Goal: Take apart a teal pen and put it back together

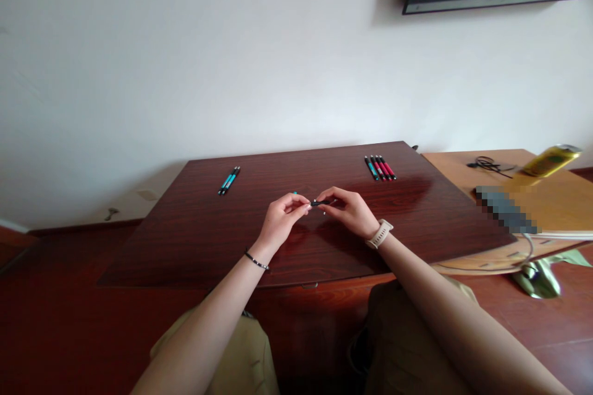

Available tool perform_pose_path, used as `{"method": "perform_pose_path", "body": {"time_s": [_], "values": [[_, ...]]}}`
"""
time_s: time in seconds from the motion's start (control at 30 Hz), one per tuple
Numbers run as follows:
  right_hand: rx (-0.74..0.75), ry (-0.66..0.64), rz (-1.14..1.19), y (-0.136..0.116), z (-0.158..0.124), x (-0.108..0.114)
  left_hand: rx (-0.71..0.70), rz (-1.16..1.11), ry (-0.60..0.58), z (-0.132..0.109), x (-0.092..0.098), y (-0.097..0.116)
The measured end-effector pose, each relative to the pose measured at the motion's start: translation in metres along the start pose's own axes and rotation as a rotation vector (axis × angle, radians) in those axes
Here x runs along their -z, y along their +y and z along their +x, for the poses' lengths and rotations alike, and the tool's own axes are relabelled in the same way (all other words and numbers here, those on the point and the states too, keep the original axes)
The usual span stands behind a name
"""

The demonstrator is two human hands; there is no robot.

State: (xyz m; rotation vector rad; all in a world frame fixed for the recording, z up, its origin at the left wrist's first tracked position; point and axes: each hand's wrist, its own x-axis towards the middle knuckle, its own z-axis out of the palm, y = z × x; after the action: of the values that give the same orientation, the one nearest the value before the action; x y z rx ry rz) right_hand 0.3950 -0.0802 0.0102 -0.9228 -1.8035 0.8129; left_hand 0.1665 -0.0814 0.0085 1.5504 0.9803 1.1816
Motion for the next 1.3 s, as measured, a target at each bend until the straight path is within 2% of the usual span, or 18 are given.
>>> {"method": "perform_pose_path", "body": {"time_s": [0.13,0.3,0.53,0.73,0.9,1.07,1.23,1.3], "values": [[-0.002,-0.01,-0.041,-0.0021,-0.0012,0.0006,-0.035,0.01,-0.009,-0.0001,0.0007,0.0],[-0.068,-0.085,-0.147,-0.0044,-0.0019,0.0016,-0.089,0.085,-0.02,0.0002,0.0016,-0.0017],[-0.064,-0.064,-0.035,-0.0009,-0.001,0.0021,-0.107,0.146,-0.026,0.0014,0.0033,-0.0038],[-0.184,-0.14,0.032,-0.0026,-0.0012,0.0006,-0.109,0.177,-0.042,0.0003,0.0021,-0.003],[-0.135,-0.084,0.048,-0.0016,0.0001,0.0037,-0.111,0.187,-0.024,0.001,0.0029,-0.0057],[-0.238,-0.152,0.066,-0.0004,-0.0007,0.0023,-0.112,0.19,-0.045,0.0009,0.0028,-0.0057],[-0.15,-0.103,0.031,-0.0004,-0.0007,0.0025,-0.116,0.203,-0.038,0.0011,0.0034,-0.0062],[-0.171,-0.129,0.033,0.0004,-0.0005,0.0028,-0.114,0.202,-0.045,0.0012,0.0037,-0.0061]]}}
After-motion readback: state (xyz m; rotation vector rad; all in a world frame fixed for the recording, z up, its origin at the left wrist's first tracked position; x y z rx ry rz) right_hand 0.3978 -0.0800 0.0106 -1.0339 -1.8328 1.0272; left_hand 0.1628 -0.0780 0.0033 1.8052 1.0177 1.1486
